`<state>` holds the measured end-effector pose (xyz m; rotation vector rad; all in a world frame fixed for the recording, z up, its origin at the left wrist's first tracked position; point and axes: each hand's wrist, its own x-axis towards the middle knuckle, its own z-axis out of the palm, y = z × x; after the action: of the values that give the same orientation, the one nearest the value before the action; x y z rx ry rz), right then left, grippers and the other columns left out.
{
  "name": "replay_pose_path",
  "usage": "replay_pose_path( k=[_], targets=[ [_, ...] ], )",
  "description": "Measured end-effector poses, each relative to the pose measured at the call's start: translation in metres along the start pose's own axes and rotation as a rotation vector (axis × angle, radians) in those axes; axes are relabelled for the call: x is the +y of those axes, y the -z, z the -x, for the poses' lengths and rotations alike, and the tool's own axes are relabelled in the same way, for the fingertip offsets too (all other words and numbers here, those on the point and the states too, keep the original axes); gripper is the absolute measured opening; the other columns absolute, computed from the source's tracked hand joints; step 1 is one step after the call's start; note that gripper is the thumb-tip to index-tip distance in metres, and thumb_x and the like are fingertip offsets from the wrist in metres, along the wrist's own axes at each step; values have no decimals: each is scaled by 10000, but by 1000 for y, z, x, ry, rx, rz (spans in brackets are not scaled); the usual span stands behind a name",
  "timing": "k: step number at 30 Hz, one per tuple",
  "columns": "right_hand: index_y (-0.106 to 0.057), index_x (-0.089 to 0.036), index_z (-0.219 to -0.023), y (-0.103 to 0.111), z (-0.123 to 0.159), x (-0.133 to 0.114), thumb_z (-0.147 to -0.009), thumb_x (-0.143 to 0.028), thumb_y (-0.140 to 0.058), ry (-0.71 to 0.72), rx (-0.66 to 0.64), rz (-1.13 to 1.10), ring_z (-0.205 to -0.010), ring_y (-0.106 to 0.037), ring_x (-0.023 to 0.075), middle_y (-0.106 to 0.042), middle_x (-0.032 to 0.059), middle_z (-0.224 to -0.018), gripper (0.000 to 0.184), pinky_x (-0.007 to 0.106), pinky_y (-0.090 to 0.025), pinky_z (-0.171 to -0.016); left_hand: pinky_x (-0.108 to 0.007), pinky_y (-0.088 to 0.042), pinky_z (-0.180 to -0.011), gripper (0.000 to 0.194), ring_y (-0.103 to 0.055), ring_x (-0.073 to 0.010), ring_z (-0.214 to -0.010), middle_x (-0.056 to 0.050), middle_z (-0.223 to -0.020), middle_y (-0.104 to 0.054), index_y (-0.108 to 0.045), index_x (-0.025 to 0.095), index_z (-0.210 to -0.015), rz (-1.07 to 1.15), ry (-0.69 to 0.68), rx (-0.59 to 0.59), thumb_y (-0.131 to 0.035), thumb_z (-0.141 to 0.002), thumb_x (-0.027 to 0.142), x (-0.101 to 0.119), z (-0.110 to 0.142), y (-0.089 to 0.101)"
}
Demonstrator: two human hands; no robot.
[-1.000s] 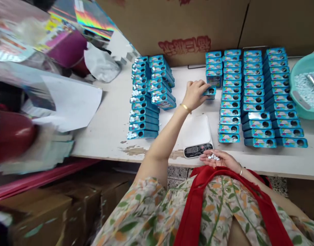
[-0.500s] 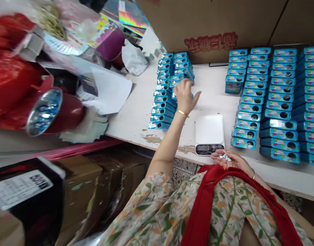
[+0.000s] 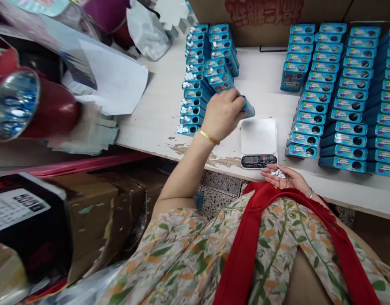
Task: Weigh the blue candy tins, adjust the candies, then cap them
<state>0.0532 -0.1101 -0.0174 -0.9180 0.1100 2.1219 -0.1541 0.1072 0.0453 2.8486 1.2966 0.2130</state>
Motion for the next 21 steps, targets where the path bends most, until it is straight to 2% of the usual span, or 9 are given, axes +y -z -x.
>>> replay_pose_path(
  k=[2,5,9,11,13,15,16,19,21],
  targets=[
    [-688,-113,-1089,0,1,0,-965,-234,-471,-5,9,5,-1109,-704,220,-731,147,-1147,277,383,-503,-1075,-430,-452,-763,131,-572,-288,-982,-107,-1117,-617,-593,193,-1006,-14,-105,-74,-596,-949,311,28,6,13],
    [-688,-115,-1093,0,2,1,-961,-242,-484,-5,14,30,-1122,-698,222,-731,152,-1149,274,386,-493,-1089,-407,-456,-744,124,-605,-282,-961,-108,-1100,-643,-614,178,-1037,-43,-212,-142,-545,-962,248,60,6,10],
    [-698,-119,-1069,1,5,-1,-956,-231,-485,0,28,38,-1149,-686,229,-734,147,-1142,266,390,-480,-1106,-399,-476,-782,132,-625,-272,-970,-107,-1088,-664,-609,178,-1057,-24,-227,-173,-539,-964,241,73,2,-3],
    [-699,-125,-1064,0,5,-1,-958,-229,-483,3,35,37,-1152,-685,231,-734,140,-1147,262,392,-477,-1110,-396,-491,-843,229,-621,-266,-1012,-106,-1125,-663,-587,191,-1095,84,-193,-131,-613,-943,360,64,4,-5],
    [-695,-129,-1067,0,4,-1,-958,-236,-490,4,31,42,-1150,-686,234,-733,140,-1148,256,400,-478,-1109,-367,-500,-905,316,-616,-236,-1040,-102,-1161,-649,-555,204,-1143,238,-79,14,-581,-958,458,45,10,-8],
    [-690,-131,-1071,0,2,-2,-957,-244,-495,-1,19,49,-1149,-686,235,-731,145,-1149,253,405,-479,-1107,-359,-496,-946,288,-611,-221,-1068,-116,-1195,-627,-530,205,-1194,318,113,152,-448,-1018,418,18,21,-20],
    [-689,-128,-1071,0,1,-2,-956,-245,-496,-7,14,53,-1145,-688,234,-731,147,-1148,253,404,-482,-1104,-381,-492,-957,280,-609,-235,-1087,-135,-1209,-617,-523,196,-1220,305,223,174,-391,-1030,353,4,26,-30],
    [-687,-120,-1069,-1,0,-3,-962,-236,-482,-26,14,60,-1124,-697,223,-733,145,-1144,258,389,-493,-1091,-492,-490,-958,341,-595,-334,-1140,-206,-1265,-587,-538,150,-1268,164,547,60,-446,-952,240,-32,43,-73],
    [-689,-113,-1061,-3,0,-4,-970,-222,-461,-29,27,63,-1106,-704,221,-738,142,-1126,269,385,-504,-1079,-535,-509,-911,389,-587,-386,-1149,-247,-1252,-594,-554,101,-1265,106,667,-37,-474,-900,212,-45,52,-102]
  ],
)
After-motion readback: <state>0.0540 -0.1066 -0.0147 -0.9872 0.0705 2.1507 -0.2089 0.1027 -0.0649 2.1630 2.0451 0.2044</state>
